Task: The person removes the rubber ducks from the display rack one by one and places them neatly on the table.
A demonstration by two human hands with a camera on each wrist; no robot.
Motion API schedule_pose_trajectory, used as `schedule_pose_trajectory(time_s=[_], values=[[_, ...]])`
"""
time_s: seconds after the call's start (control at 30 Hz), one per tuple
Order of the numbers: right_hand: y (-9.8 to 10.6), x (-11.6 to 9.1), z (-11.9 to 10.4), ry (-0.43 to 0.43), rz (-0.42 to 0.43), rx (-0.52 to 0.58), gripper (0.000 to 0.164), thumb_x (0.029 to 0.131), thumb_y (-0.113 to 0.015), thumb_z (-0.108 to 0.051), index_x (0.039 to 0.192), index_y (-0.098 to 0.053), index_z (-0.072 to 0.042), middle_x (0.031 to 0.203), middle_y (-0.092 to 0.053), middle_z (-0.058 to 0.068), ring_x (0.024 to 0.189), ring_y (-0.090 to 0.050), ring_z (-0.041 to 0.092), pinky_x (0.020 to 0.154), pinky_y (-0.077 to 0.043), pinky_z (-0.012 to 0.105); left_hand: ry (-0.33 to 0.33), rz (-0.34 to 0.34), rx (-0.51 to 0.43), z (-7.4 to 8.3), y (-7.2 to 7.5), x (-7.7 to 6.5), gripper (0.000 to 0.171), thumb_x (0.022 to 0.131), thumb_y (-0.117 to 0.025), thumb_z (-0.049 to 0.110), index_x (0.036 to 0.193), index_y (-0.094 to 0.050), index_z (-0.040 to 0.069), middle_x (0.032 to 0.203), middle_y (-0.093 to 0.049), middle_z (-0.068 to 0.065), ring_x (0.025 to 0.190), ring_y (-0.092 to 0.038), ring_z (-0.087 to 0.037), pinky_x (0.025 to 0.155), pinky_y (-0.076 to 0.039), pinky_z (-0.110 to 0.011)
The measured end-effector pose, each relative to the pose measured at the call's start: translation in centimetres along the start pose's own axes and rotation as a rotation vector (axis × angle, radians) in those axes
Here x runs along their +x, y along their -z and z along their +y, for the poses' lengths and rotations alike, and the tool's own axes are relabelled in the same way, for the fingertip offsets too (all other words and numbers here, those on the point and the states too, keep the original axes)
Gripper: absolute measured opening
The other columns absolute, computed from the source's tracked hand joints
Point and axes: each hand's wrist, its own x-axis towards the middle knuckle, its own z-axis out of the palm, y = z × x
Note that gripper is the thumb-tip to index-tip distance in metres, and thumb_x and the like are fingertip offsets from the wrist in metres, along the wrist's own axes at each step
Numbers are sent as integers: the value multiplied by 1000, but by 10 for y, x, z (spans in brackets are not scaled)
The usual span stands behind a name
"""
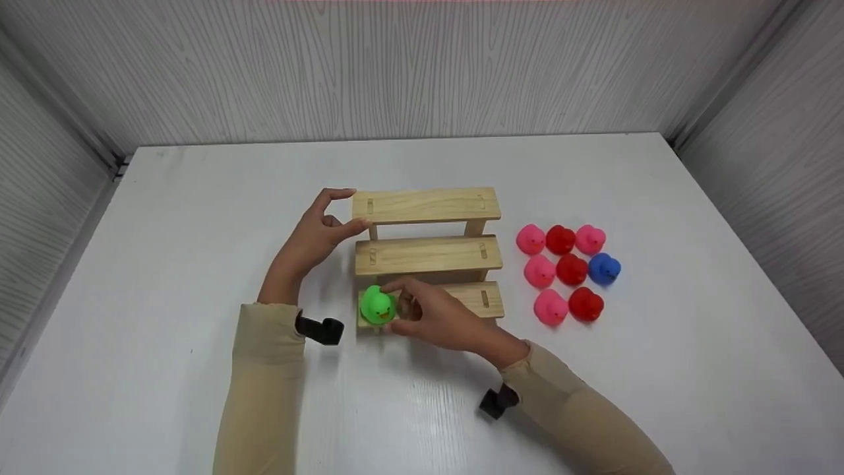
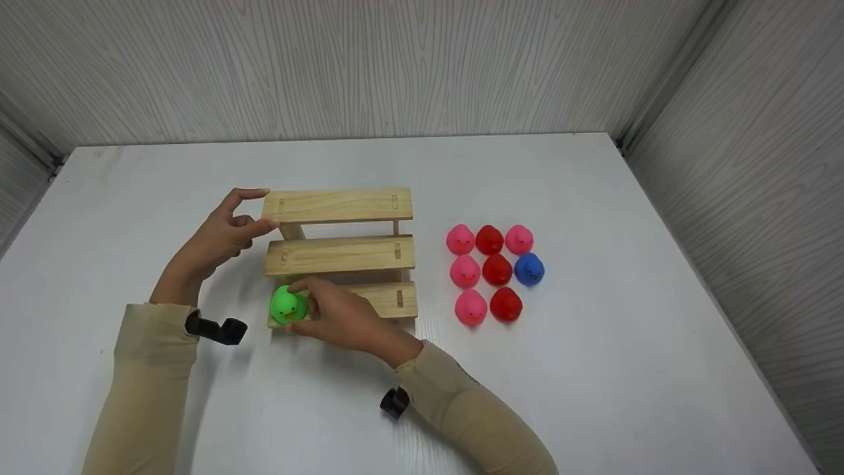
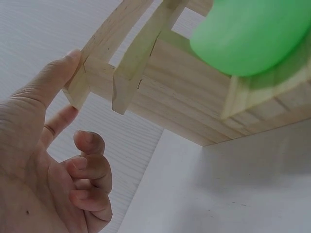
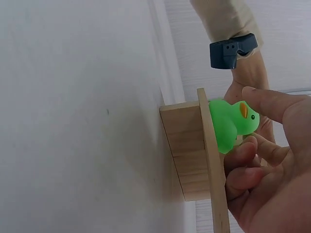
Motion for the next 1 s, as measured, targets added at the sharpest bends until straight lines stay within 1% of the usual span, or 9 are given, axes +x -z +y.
schedule_pose_trajectory(time_s=[0.2,0.4,0.57,0.8,1.0], values=[[-4,4,-2,-31,22,-50,50,86,-73,-23,131,-53,-13,90,-56,4,81,-49,13,72,-41,26,-3,-1,6,0,0,0,69,85,-69,49,144,-38,30,75,-48,-2,69,-39,-17,64,-33,-30],[-4,8,-2,-32,23,-62,46,88,-71,-25,130,-54,-15,92,-56,1,84,-49,12,73,-42,25,5,1,9,0,0,0,70,84,-69,50,144,-38,30,74,-46,-2,69,-38,-17,64,-32,-30],[-5,8,-2,-26,20,-68,43,88,-71,-25,127,-56,-15,94,-57,-1,85,-51,13,74,-43,24,0,-1,7,-1,1,1,71,84,-69,51,144,-38,30,74,-47,-4,68,-37,-16,64,-32,-30],[-7,5,0,-6,50,-98,37,88,-71,-22,122,-58,-12,89,-57,0,80,-49,12,71,-41,25,8,11,16,-1,1,1,72,83,-71,50,144,-38,30,73,-45,-1,67,-37,-15,63,-32,-29],[-5,-2,4,-1,78,-74,37,88,-71,-19,121,-58,-10,89,-56,2,80,-48,12,71,-42,25,14,8,31,-1,1,2,73,83,-70,53,144,-38,30,76,-47,-2,70,-39,-16,64,-32,-29]])
